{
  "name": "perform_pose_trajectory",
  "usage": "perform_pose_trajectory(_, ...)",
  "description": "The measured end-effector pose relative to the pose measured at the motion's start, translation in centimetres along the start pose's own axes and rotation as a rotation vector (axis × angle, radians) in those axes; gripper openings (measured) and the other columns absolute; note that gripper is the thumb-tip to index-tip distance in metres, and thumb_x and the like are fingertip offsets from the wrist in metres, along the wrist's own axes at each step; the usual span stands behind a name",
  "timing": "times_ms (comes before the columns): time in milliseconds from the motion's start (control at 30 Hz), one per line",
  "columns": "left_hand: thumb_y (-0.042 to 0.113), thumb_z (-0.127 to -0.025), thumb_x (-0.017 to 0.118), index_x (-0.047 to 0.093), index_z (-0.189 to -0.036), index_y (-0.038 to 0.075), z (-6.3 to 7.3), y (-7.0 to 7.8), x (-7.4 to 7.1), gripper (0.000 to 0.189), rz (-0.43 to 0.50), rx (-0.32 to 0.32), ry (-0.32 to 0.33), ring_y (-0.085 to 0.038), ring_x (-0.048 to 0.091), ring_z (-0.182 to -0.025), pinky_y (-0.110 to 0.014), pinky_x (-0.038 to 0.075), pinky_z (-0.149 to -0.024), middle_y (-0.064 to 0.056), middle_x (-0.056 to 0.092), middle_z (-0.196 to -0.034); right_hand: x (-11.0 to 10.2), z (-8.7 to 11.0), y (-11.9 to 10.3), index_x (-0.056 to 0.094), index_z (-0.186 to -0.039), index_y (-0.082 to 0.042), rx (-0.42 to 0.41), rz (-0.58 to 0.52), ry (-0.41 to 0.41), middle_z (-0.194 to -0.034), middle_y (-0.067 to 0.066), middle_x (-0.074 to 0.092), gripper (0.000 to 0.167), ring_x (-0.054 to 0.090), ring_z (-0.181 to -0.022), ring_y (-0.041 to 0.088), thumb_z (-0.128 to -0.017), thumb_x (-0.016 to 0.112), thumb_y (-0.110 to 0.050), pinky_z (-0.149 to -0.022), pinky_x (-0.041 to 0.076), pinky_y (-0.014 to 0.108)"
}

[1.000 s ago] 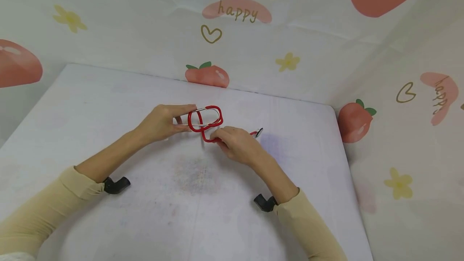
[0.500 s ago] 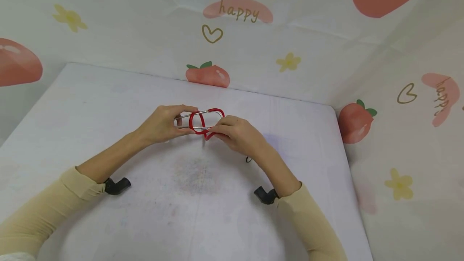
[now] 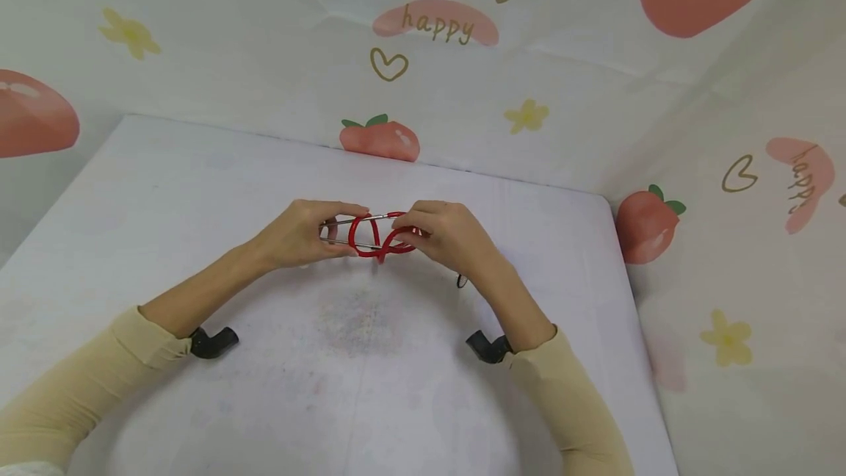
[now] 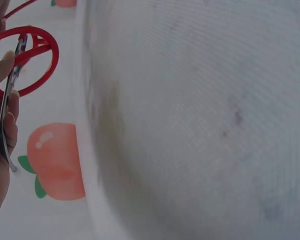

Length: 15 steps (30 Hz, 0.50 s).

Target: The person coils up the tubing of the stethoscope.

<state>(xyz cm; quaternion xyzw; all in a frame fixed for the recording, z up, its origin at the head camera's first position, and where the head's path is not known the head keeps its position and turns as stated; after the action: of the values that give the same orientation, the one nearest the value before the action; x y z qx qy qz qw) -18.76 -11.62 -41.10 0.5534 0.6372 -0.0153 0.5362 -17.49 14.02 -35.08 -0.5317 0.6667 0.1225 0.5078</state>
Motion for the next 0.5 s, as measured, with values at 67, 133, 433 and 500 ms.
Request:
perform_pose_trajectory(67, 0.02, -0.074, 0.09, 0.066, -0.129, 0.012, 0.0, 0.2, 0.0, 0.061, 0.009, 0.015, -0.002, -0.005, 0.054, -0.063, -0.022, 0.044, -0.055, 0.003, 0.071, -0.101, -0.3, -0.1, 0.0, 0.078, -0.1, -0.006, 0.0, -0.019, -0.012, -0.088, 0.0, 0.072, 0.023, 0.064, -0.078, 0.011, -0.078, 0.082, 0.001, -0.065, 0.054, 0.025)
perform_pose_trajectory(133, 0.02, -0.074, 0.09, 0.066, -0.129, 0.012, 0.0, 0.3, 0.1, 0.061, 0.015, 0.025, -0.002, -0.005, 0.054, -0.063, -0.022, 0.044, -0.054, 0.002, 0.071, -0.099, -0.7, -0.2, 0.0, 0.078, -0.104, -0.006, 0.008, -0.032, -0.029, -0.091, 0.001, 0.073, 0.025, 0.065, -0.081, 0.012, -0.08, 0.08, 0.002, -0.067, 0.054, 0.026)
perform_pose_trajectory(433, 0.022, -0.074, 0.09, 0.067, -0.128, 0.013, -0.1, 1.2, 0.3, 0.059, 0.063, 0.059, -0.015, -0.003, 0.053, -0.062, -0.022, 0.04, -0.051, 0.007, 0.071, -0.098, -1.1, -0.9, 0.6, 0.076, -0.096, -0.006, 0.063, -0.077, -0.007, -0.087, -0.001, 0.073, 0.02, 0.064, -0.075, 0.009, -0.078, 0.084, -0.005, -0.069, 0.056, 0.026)
perform_pose_trajectory(500, 0.022, -0.074, 0.09, 0.067, -0.127, 0.013, -0.1, 1.5, 0.3, 0.058, 0.08, 0.074, -0.023, -0.003, 0.052, -0.062, -0.021, 0.04, -0.051, 0.008, 0.071, -0.096, -1.1, -1.0, 0.8, 0.077, -0.095, -0.006, 0.067, -0.08, 0.013, -0.085, -0.002, 0.073, 0.02, 0.064, -0.074, 0.008, -0.076, 0.085, -0.006, -0.067, 0.055, 0.026)
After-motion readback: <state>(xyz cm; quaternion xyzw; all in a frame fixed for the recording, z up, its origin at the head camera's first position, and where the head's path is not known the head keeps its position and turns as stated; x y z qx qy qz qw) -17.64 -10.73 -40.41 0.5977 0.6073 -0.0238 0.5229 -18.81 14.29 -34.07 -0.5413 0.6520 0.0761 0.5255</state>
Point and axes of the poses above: each hand's wrist, its own z-axis away from the middle knuckle, its own x-axis out of the palm, y = z × x, the point moved 2 cm from there along -z, towards the middle knuckle
